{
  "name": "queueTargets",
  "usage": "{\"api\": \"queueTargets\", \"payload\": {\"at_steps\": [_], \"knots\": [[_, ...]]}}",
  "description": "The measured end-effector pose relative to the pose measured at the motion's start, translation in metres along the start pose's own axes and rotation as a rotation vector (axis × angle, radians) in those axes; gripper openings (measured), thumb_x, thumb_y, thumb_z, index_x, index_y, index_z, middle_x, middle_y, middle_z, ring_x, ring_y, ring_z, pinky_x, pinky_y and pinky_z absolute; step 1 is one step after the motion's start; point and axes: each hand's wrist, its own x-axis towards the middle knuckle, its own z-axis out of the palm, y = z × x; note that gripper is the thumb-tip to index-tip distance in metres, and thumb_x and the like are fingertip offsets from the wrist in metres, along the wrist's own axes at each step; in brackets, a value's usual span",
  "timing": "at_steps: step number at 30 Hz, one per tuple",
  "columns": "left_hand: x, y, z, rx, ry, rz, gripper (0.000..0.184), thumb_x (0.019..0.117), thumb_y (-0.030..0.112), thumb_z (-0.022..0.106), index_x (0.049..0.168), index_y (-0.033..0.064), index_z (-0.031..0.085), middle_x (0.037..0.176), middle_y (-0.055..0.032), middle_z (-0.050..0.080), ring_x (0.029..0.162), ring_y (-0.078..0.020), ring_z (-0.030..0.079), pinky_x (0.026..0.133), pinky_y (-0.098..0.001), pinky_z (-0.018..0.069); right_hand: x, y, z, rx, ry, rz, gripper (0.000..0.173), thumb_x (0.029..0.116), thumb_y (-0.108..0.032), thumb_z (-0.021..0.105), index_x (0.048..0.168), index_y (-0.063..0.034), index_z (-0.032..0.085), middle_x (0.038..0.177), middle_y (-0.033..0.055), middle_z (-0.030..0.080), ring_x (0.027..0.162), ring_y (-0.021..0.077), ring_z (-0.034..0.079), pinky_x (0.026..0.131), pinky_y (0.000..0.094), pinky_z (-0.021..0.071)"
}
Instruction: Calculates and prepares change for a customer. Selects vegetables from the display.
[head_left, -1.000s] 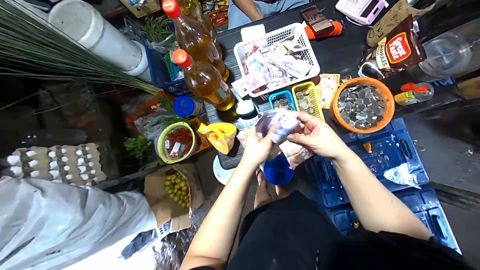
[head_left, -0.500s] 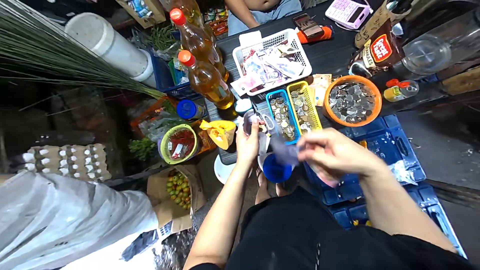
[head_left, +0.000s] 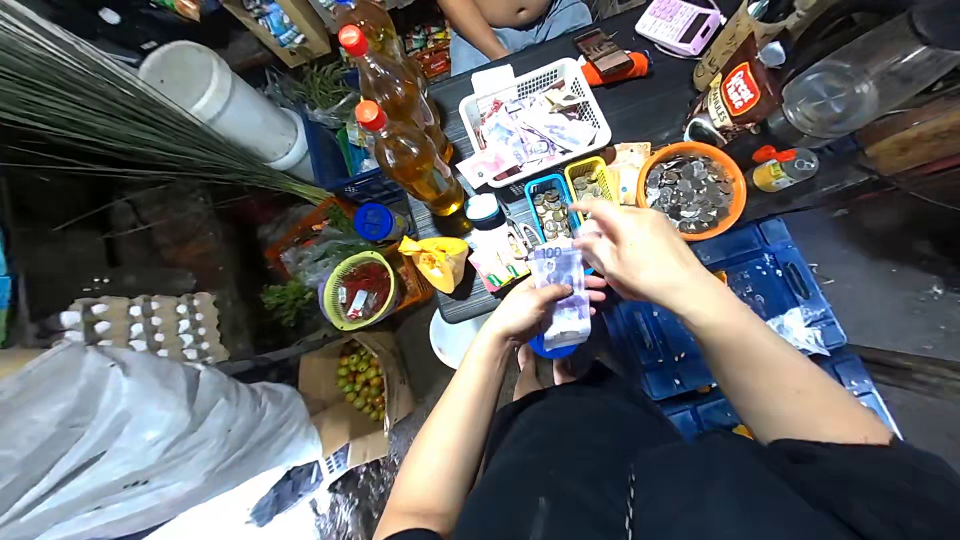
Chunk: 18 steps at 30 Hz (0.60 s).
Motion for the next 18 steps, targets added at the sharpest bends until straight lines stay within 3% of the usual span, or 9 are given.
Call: {"api": "queueTargets", "payload": {"at_steps": [2, 4, 6, 8, 9, 11, 13, 15, 18], "knots": [[0.0, 0.001, -0.001, -0.114, 0.022, -0.027, 0.042, 0.1031, -0.001, 0.031, 0.14, -0.0046, 0.05, 0.117, -0.02, 0.071, 0.109, -0.0324, 0.071, 0.098, -0.0502, 0.0574, -0.012, -0.001, 0.003, 0.088, 0.351, -0.122, 0.033, 0.1017, -0.016, 0.065, 0.134, -0.0087, 0.067, 0.107, 0.005, 0.077, 0.093, 0.0147, 0.073, 0.085, 0.0349, 0.0609], [-0.003, 0.002, 0.002, -0.167, 0.047, -0.049, 0.041, 0.1107, 0.014, 0.027, 0.137, -0.0011, 0.054, 0.11, -0.0176, 0.073, 0.104, -0.0309, 0.072, 0.095, -0.0494, 0.0586, -0.022, -0.001, 0.016, 0.339, 0.565, -0.326, 0.023, 0.0966, -0.003, 0.068, 0.119, -0.0021, 0.073, 0.108, 0.0094, 0.075, 0.101, 0.0169, 0.071, 0.091, 0.0337, 0.0592], [-0.006, 0.0, 0.001, -0.22, 0.019, -0.005, 0.056, 0.1114, 0.046, 0.026, 0.127, 0.0047, 0.06, 0.107, -0.0145, 0.073, 0.1, -0.0257, 0.073, 0.09, -0.0438, 0.061, -0.035, 0.002, 0.04, 0.619, 0.471, -0.412, 0.017, 0.0947, -0.002, 0.069, 0.11, -0.0048, 0.076, 0.11, 0.0072, 0.074, 0.109, 0.0178, 0.069, 0.098, 0.0371, 0.0583], [-0.007, -0.005, -0.003, -0.281, -0.067, 0.059, 0.074, 0.0935, 0.077, 0.037, 0.118, 0.0133, 0.066, 0.1, -0.0078, 0.074, 0.093, -0.0165, 0.073, 0.083, -0.0345, 0.0619, -0.047, 0.009, 0.066, 0.768, 0.285, -0.378, 0.014, 0.0953, -0.006, 0.071, 0.107, -0.0057, 0.078, 0.108, 0.0054, 0.076, 0.11, 0.0171, 0.07, 0.101, 0.0381, 0.0573], [-0.008, -0.005, -0.005, -0.278, -0.095, 0.073, 0.076, 0.0879, 0.08, 0.044, 0.118, 0.0148, 0.066, 0.1, -0.0062, 0.075, 0.093, -0.0146, 0.073, 0.084, -0.0325, 0.0615, -0.053, 0.012, 0.075, 0.782, 0.224, -0.362, 0.013, 0.0969, -0.009, 0.07, 0.107, -0.0059, 0.078, 0.108, 0.0048, 0.077, 0.111, 0.0169, 0.07, 0.106, 0.039, 0.0544], [-0.012, -0.007, -0.003, -0.194, -0.027, 0.064, 0.053, 0.1065, 0.055, 0.036, 0.116, 0.0103, 0.063, 0.097, -0.0046, 0.075, 0.09, -0.0116, 0.073, 0.082, -0.0291, 0.0608, -0.06, 0.014, 0.08, 0.766, 0.159, -0.353, 0.014, 0.0987, -0.011, 0.068, 0.107, -0.0058, 0.078, 0.107, 0.0038, 0.078, 0.112, 0.0154, 0.07, 0.11, 0.0379, 0.0509], [-0.009, -0.007, -0.004, -0.188, 0.054, 0.007, 0.036, 0.1118, 0.026, 0.036, 0.118, 0.0031, 0.064, 0.095, -0.0088, 0.075, 0.085, -0.0133, 0.073, 0.079, -0.0287, 0.0608, -0.064, 0.012, 0.082, 0.748, 0.1, -0.388, 0.013, 0.0995, -0.012, 0.068, 0.106, -0.0047, 0.076, 0.104, 0.0046, 0.078, 0.107, 0.013, 0.071, 0.105, 0.0341, 0.0542], [-0.007, -0.008, -0.012, -0.198, 0.073, -0.034, 0.039, 0.1116, 0.018, 0.033, 0.132, -0.001, 0.06, 0.106, -0.0138, 0.074, 0.09, -0.0165, 0.073, 0.081, -0.0299, 0.0597, -0.063, 0.009, 0.087, 0.72, 0.029, -0.456, 0.014, 0.1003, -0.014, 0.067, 0.104, -0.0038, 0.075, 0.1, 0.0056, 0.077, 0.102, 0.0117, 0.071, 0.1, 0.0311, 0.0558], [-0.009, -0.014, -0.021, -0.239, 0.216, -0.038, 0.036, 0.1107, 0.015, 0.034, 0.13, -0.0018, 0.06, 0.096, -0.0125, 0.072, 0.083, -0.0164, 0.071, 0.077, -0.0308, 0.0596, -0.055, 0.007, 0.09, 0.737, -0.059, -0.424, 0.023, 0.1043, -0.023, 0.061, 0.107, -0.0039, 0.075, 0.102, 0.0052, 0.076, 0.104, 0.0117, 0.071, 0.102, 0.0334, 0.0545]]}}
